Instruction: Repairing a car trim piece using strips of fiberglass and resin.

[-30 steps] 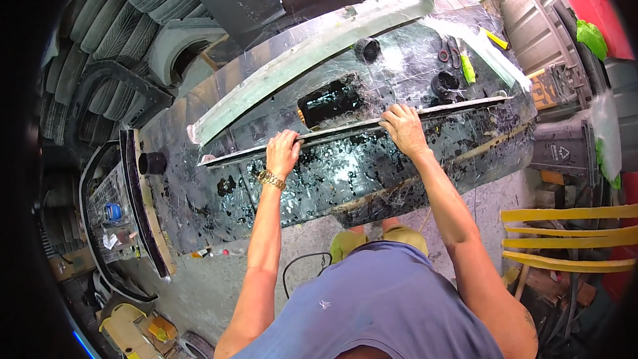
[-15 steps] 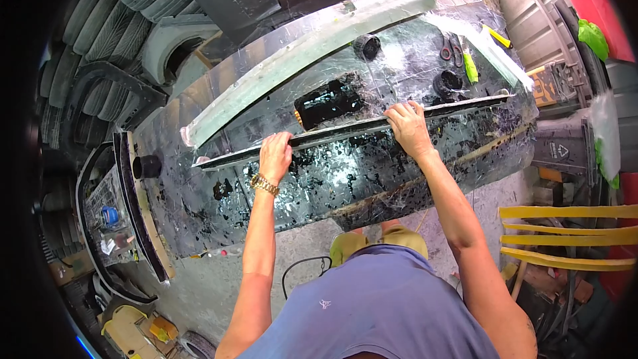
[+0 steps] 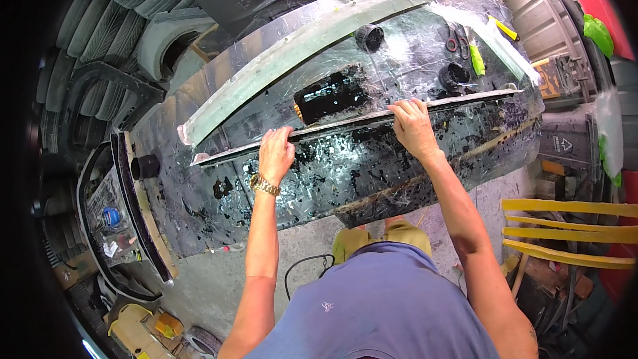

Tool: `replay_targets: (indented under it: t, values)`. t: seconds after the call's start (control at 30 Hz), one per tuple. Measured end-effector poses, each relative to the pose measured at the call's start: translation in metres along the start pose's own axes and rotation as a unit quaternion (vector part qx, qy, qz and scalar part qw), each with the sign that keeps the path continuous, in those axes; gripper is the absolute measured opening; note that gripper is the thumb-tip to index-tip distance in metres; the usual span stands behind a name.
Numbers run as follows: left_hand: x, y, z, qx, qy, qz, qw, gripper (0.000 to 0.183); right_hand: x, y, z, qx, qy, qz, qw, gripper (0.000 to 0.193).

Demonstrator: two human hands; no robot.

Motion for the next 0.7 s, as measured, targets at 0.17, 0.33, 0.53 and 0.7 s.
replay_targets:
  t: [0.17, 0.33, 0.53, 0.7]
  values:
    - [-0.007, 0.007, 0.005, 0.032, -0.015, 0.022, 0.999, 0.053, -0.011, 0.008, 0.001, -0.006, -0.02, -0.037, 0.999, 0.037]
    - [0.001, 0.01, 0.0, 0.035, -0.027, 0.026, 0.999, 0.039, -0.017, 0.032, 0.015, 0.013, -0.038, -0.025, 0.999, 0.043]
    - [0.002, 0.0, 0.0, -0.002, -0.008, 0.019, 1.0, 0.037, -0.004, 0.042, 0.033, -0.018, -0.055, 0.011, 0.998, 0.042]
    - [0.003, 0.004, -0.005, 0.076, -0.022, 0.035, 0.996, 0.028, 0.002, 0.058, 0.026, -0.01, -0.067, 0.068, 0.995, 0.043]
Point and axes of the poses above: each hand's wrist, its own z-axis away from the middle knuckle, its own y-axis out of the back of the hand, x = y × z, the point moved 5 cm from there along -z, towards the middle knuckle, and after that the axes turned 10 degrees about -x, right-handed, at the moved point
